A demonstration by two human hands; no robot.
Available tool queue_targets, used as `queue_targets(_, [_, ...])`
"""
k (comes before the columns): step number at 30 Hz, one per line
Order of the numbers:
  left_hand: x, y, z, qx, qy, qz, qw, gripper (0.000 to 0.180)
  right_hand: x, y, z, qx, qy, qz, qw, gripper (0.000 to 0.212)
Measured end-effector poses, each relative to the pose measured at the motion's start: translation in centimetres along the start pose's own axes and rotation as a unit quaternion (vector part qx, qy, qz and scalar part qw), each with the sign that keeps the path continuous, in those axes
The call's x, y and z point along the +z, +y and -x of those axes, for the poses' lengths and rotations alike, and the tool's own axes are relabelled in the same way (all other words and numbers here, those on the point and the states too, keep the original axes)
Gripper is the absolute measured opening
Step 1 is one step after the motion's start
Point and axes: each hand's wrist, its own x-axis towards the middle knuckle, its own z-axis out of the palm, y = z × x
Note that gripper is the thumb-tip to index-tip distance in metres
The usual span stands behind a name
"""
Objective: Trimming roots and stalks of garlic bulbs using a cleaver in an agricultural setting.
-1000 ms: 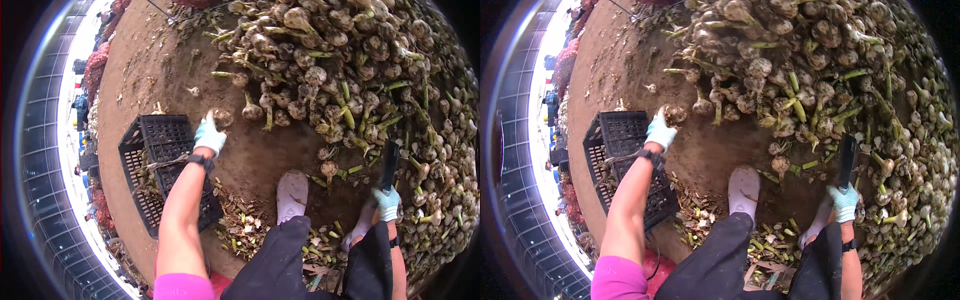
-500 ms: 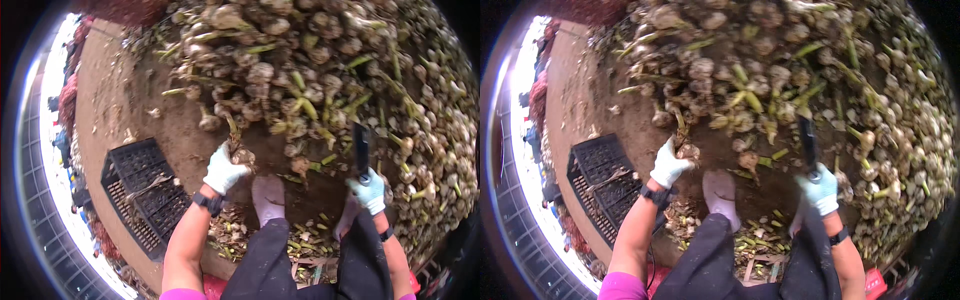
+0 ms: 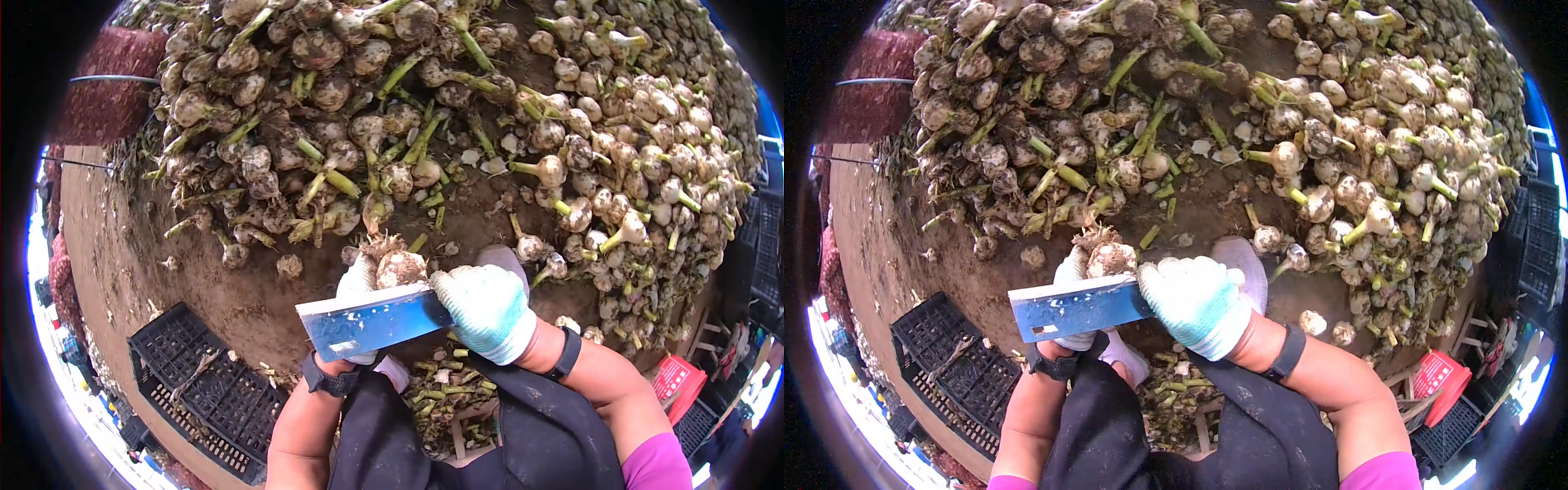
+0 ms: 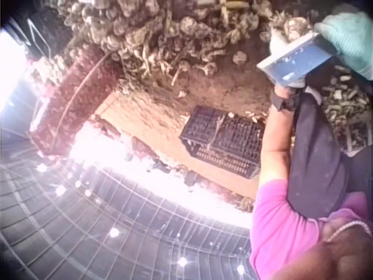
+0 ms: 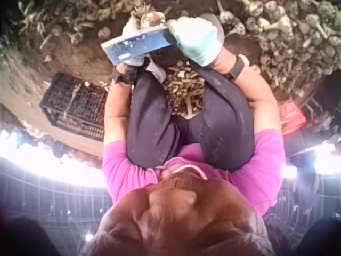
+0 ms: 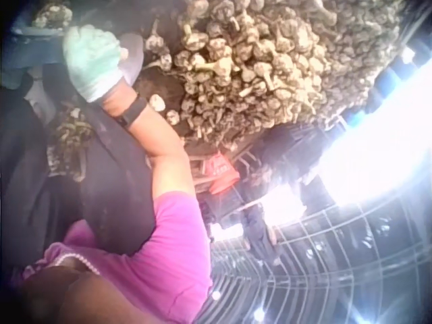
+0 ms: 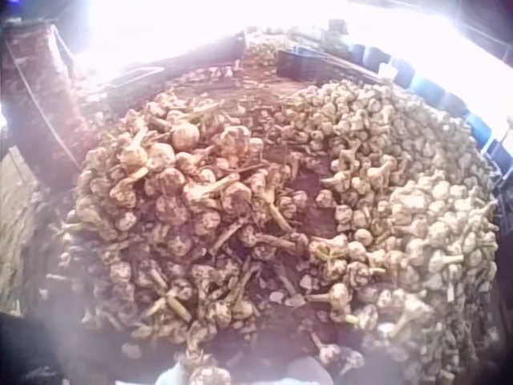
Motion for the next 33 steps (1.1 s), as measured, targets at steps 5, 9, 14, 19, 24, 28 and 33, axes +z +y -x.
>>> queue_targets(5, [1.1, -0.5, -0.1, 0.016, 0.030, -0.052, 0.998, 0.029, 0.2, 0.9, 0.5, 0.015, -0.028, -0.051, 0.998, 0.034])
queue_targets(9, [0.6, -1.3, -0.8, -0.116, -0.001, 0.333, 0.936, 0.032, 1.2, 1.8, 0.5, 0.036, -0.010, -0.057, 0.998, 0.018])
queue_targets(14, [3.5, 3.1, 0.6, -0.067, -0.070, -0.236, 0.967, 0.054, 3.1, 5.4, 2.0, 0.146, 0.051, -0.013, 0.988, 0.022])
queue_targets(19, [3.5, 1.4, 0.3, -0.043, -0.001, -0.072, 0.996, 0.074, 0.6, 5.7, 1.2, 0.371, 0.143, -0.214, 0.892, 0.017])
queue_targets(24, [3.4, -1.1, -0.9, 0.065, -0.014, -0.103, 0.992, 0.081, 0.0, 3.7, 0.3, 0.407, -0.103, -0.495, 0.761, 0.030])
queue_targets(28, [3.6, -0.4, -0.6, 0.199, 0.052, -0.238, 0.949, 0.094, -0.9, 2.5, -0.4, 0.402, -0.015, -0.507, 0.763, 0.036])
queue_targets(33, [0.7, -1.3, -0.2, -0.066, -0.009, 0.190, 0.980, 0.030, -2.9, 2.0, -0.7, 0.205, -0.053, -0.371, 0.904, 0.041])
